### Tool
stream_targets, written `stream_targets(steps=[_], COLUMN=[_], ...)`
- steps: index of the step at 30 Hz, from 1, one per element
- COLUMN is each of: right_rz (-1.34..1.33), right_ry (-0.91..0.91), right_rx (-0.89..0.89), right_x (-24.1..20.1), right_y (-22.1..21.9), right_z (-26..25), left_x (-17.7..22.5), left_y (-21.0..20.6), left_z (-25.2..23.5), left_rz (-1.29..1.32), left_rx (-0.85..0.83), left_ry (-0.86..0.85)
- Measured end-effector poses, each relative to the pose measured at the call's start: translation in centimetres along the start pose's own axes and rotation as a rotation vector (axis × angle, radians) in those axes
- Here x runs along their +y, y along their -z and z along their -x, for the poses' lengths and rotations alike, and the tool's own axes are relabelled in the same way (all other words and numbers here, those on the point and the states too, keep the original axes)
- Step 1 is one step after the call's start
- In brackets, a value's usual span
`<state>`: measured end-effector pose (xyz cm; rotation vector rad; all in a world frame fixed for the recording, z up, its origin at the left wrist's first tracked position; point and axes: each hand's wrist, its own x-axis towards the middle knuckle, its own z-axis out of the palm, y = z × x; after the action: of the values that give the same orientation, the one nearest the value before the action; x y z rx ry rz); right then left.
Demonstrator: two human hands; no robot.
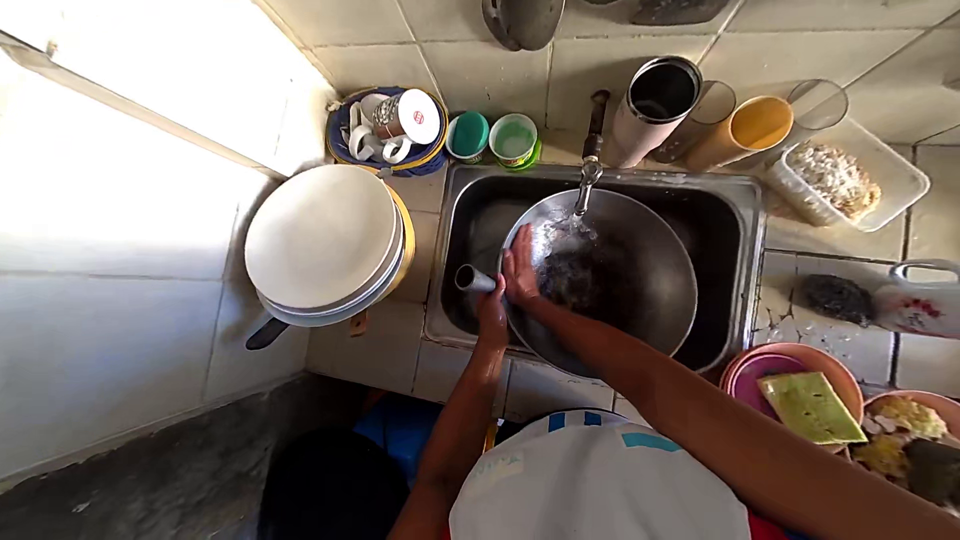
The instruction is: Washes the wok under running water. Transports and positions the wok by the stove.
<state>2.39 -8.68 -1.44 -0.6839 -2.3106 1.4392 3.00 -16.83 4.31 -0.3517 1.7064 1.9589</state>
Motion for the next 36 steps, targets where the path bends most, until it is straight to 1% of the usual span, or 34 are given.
stream_targets(steps=[1, 2, 3, 4, 6, 7, 8, 9, 10, 12, 13, 15, 16, 18, 19, 20, 21, 22, 23, 24, 25, 27, 28, 29, 30, 31, 33, 34, 36], right_rz=[-0.144, -0.269, -0.309, -0.264, 0.000, 0.167, 0.345, 0.503, 0.627, 0.823, 0.901, 0.956, 0.952, 0.842, 0.729, 0.642, 0.530, 0.384, 0.200, 0.056, 0.023, 0.240, 0.376, 0.504, 0.614, 0.687, 0.855, 0.928, 1.050], right_ry=[0.006, 0.000, 0.005, 0.032, 0.104, 0.115, 0.141, 0.164, 0.158, 0.263, 0.310, 0.284, 0.235, 0.094, 0.007, -0.064, -0.089, -0.056, 0.031, 0.145, 0.289, 0.540, 0.617, 0.655, 0.658, 0.624, 0.556, 0.536, 0.434], right_rx=[-0.137, -0.294, -0.487, -0.701, -1.079, -1.225, -1.312, -1.316, -1.244, -0.921, -0.776, -0.499, -0.369, -0.172, -0.155, -0.187, -0.250, -0.302, -0.319, -0.347, -0.373, -0.402, -0.384, -0.335, -0.281, -0.270, -0.296, -0.338, -0.510], right_x=[-2.3, -3.3, -3.0, -2.0, 0.0, 1.1, 2.9, 5.1, 7.3, 11.8, 12.8, 12.8, 12.9, 11.9, 10.1, 8.3, 6.2, 5.0, 4.2, 3.6, 3.4, 4.3, 5.4, 6.5, 7.6, 8.4, 10.0, 10.8, 10.8], right_y=[0.8, 2.1, 3.7, 5.8, 11.9, 15.3, 18.5, 21.4, 23.8, 26.4, 26.5, 24.1, 21.8, 15.7, 12.4, 9.1, 6.3, 3.8, 2.1, 1.3, 1.4, 3.5, 4.8, 6.5, 8.5, 10.9, 16.2, 19.0, 24.1], right_z=[1.9, 3.9, 6.0, 7.9, 10.1, 10.0, 9.2, 7.8, 6.0, 1.9, -0.4, -3.2, -3.3, -1.7, -0.2, 1.4, 2.6, 3.5, 4.0, 3.7, 2.6, -1.2, -3.2, -5.3, -6.9, -8.0, -8.4, -7.6, -4.7], left_x=[0.6, 1.1, 1.2, 0.8, 1.0, 1.2, 1.3, 1.3, 1.2, 1.0, 1.0, 0.9, 0.8, 0.6, 0.2, -0.4, -0.9, -1.3, -1.8, -2.1, -2.1, -1.5, -1.0, -0.5, -0.4, -0.3, -0.2, -0.1, 0.2], left_y=[0.1, 0.0, 0.0, 0.3, 0.9, 1.0, 1.3, 1.4, 1.5, 1.5, 1.3, 0.8, 0.5, -0.4, -0.5, -0.4, -0.3, -0.3, 0.0, 0.3, 0.6, 1.1, 1.4, 1.6, 1.9, 2.3, 2.7, 2.6, 1.9], left_z=[0.3, 0.4, 0.1, -0.5, -0.9, -1.0, -1.1, -1.2, -1.3, -1.3, -1.2, -0.8, -0.4, -0.1, -0.1, -0.1, -0.3, -0.7, -1.0, -1.3, -1.4, -1.0, -0.6, -0.3, 0.1, 0.5, 0.8, 0.8, 0.2], left_rz=[0.000, 0.001, -0.009, -0.039, -0.082, -0.087, -0.077, -0.065, -0.062, -0.064, -0.068, -0.062, -0.051, -0.028, -0.022, -0.014, 0.006, 0.039, 0.084, 0.130, 0.143, 0.110, 0.101, 0.105, 0.123, 0.141, 0.173, 0.187, 0.152], left_rx=[-0.014, 0.000, 0.056, 0.108, 0.177, 0.203, 0.208, 0.206, 0.202, 0.186, 0.177, 0.159, 0.146, 0.128, 0.123, 0.107, 0.090, 0.065, 0.035, 0.006, -0.009, -0.008, -0.016, -0.026, -0.024, -0.023, -0.023, -0.015, 0.023], left_ry=[0.002, 0.000, -0.010, -0.024, -0.045, -0.065, -0.087, -0.101, -0.106, -0.096, -0.083, -0.052, -0.033, 0.003, 0.020, 0.034, 0.047, 0.062, 0.083, 0.110, 0.134, 0.193, 0.219, 0.240, 0.260, 0.275, 0.278, 0.270, 0.230])
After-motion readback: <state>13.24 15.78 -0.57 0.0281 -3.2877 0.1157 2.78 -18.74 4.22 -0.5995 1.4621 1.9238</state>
